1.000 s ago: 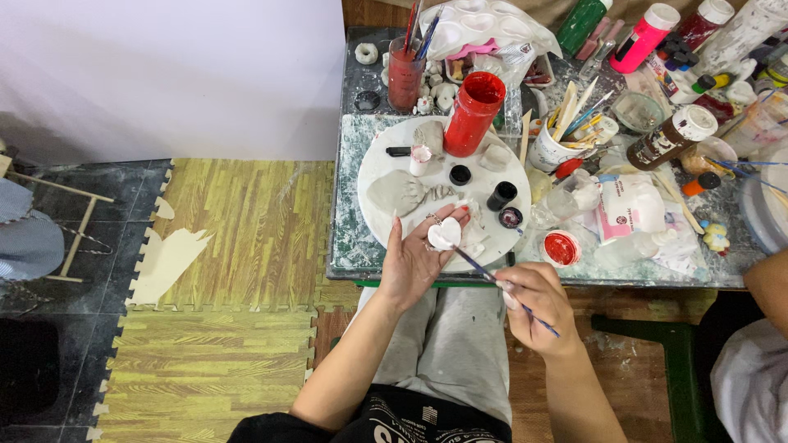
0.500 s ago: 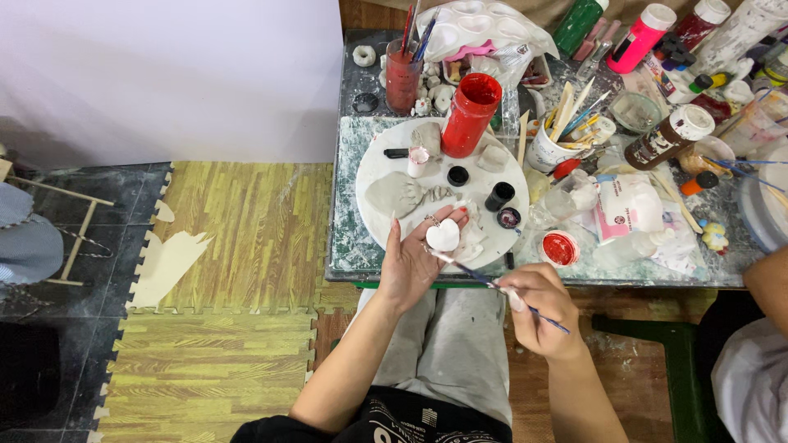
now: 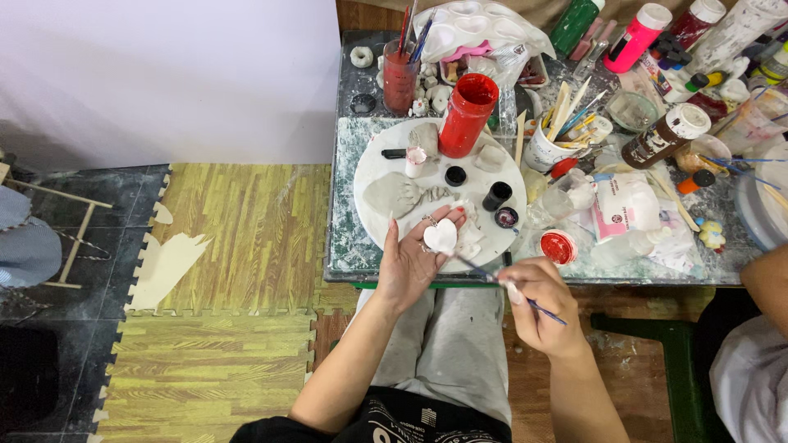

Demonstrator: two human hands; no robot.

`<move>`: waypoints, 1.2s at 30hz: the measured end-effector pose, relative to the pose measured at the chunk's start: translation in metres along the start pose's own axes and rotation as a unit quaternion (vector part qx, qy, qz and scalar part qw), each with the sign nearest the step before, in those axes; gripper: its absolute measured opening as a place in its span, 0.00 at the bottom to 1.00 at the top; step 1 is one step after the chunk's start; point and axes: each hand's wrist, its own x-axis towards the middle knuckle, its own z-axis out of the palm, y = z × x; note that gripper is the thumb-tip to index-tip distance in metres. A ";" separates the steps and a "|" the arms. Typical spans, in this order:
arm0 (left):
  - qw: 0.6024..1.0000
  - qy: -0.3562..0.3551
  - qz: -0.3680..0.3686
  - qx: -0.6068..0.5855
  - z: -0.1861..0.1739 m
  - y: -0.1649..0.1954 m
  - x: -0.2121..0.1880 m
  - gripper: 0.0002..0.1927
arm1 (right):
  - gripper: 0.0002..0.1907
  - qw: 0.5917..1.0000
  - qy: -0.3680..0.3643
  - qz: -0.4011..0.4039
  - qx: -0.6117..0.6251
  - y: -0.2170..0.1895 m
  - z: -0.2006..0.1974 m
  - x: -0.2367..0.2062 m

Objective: The person sits at a craft table and paints a small white clay ornament with a brush. They dip the brush into paint containers, apply color to the ornament, and rotate it to cover different sides.

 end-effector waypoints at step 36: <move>1.000 0.005 -0.001 0.005 0.001 0.004 -0.002 0.46 | 0.04 0.997 0.042 0.015 -0.055 0.005 -0.008 0.001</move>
